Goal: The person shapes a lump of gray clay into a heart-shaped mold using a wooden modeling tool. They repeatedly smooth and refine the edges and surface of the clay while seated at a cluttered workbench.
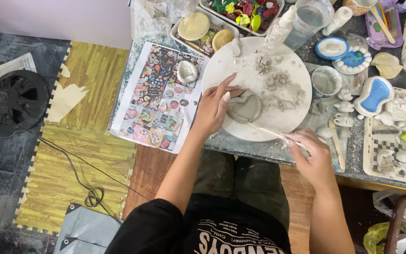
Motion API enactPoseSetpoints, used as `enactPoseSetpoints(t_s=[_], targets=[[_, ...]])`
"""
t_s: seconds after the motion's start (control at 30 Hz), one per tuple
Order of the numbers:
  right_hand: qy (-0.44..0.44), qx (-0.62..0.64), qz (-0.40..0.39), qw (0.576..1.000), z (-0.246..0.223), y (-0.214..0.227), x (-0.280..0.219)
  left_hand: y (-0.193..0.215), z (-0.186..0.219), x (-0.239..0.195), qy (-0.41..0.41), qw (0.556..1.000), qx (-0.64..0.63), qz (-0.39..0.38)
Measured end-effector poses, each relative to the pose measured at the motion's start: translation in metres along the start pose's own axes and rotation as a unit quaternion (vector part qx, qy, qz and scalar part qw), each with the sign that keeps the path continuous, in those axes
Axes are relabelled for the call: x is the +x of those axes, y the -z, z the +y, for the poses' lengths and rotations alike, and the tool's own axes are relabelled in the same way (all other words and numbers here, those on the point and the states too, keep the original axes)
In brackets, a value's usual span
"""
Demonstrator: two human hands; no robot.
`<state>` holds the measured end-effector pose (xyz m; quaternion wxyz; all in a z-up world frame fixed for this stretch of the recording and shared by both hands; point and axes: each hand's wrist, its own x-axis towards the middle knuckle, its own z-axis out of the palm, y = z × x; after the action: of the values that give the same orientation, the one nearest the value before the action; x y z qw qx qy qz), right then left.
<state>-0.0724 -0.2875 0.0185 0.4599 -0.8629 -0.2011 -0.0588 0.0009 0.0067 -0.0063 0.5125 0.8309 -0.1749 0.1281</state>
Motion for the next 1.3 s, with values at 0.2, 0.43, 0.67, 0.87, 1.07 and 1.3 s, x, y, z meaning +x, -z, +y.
enactPoseSetpoints(t_s=[0.2,0.43,0.67,0.87,1.07,1.3], targets=[[0.105,0.015,-0.006,0.994,-0.009,-0.042,0.014,0.003,-0.003,-0.001,0.032,0.996,-0.078,-0.01],[0.006,-0.025,0.026,0.999,-0.001,-0.016,-0.007,0.005,0.005,-0.007,0.039,0.994,-0.099,-0.001],[-0.07,0.261,0.154,0.95,0.035,-0.028,-0.023,0.003,0.016,-0.024,0.076,0.979,-0.191,-0.004],[-0.109,0.453,0.307,0.83,0.025,-0.04,-0.014,-0.005,0.017,-0.044,0.078,0.993,-0.091,0.0],[-0.097,0.306,0.181,0.93,0.003,-0.069,-0.004,-0.015,0.017,-0.054,-0.021,0.997,0.076,0.013],[-0.07,0.275,0.152,0.947,-0.002,-0.092,-0.001,-0.018,0.015,-0.056,-0.015,0.998,0.059,0.013]])
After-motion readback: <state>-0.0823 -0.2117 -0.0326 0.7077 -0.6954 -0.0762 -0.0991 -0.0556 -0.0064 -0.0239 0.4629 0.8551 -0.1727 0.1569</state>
